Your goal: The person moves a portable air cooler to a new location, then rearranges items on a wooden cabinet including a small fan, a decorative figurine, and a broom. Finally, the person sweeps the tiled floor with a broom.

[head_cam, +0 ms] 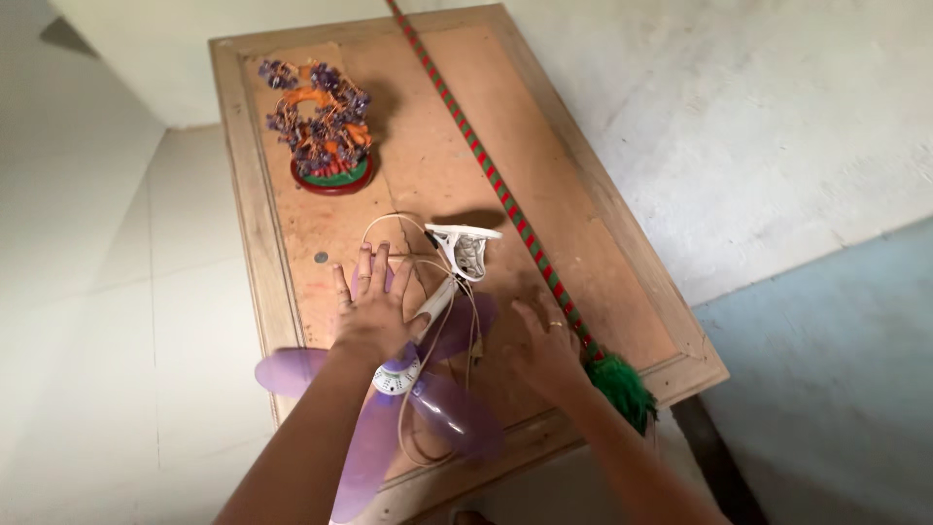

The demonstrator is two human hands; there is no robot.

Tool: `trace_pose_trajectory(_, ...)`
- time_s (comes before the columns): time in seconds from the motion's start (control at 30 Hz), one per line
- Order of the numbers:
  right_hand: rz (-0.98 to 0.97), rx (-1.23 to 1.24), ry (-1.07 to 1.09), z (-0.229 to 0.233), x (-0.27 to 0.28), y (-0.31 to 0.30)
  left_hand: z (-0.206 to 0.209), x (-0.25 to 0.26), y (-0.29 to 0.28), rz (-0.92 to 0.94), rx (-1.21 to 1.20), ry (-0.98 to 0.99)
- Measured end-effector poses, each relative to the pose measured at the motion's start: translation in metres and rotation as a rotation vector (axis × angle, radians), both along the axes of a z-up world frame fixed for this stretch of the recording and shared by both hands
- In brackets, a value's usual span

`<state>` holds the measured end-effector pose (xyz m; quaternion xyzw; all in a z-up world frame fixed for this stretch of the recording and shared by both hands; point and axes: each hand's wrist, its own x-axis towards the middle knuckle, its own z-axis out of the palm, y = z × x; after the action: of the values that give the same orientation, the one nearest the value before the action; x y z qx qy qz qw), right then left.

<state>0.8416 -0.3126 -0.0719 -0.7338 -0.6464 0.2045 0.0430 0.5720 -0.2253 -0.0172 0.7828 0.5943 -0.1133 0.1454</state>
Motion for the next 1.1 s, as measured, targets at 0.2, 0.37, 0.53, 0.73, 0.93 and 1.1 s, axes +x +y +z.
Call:
trace_pose_trajectory(0.2,0.123,0.033,0.052,-0.058,0.048,0.03,-0.016,0.009,-0.021,0.169,-0.077,-0.004)
trace_pose_trajectory(0.37,0.205,0.151,0.2,-0.137,0.05,0.06,-0.042,-0.019,-0.026,0.25,-0.051,0.086)
trace_pose_trajectory(0.53,0.212,0.341,0.009,-0.175,0.036,0.084,-0.084,-0.049,-0.012,0.34,-0.017,0.098)
trace_pose_trajectory(0.73,0.12,0.148,-0.094,-0.204,0.022,0.127,-0.149,-0.074,0.009,0.483,-0.013,0.028)
trace_pose_trajectory(0.93,0.037,0.22,-0.238,-0.193,-0.004,0.124,-0.177,-0.07,0.03,0.614,-0.144,-0.074)
trace_pose_trajectory(1.1,0.097,0.276,-0.276,-0.177,-0.007,0.122,-0.216,-0.063,0.045,0.653,0.05,-0.121)
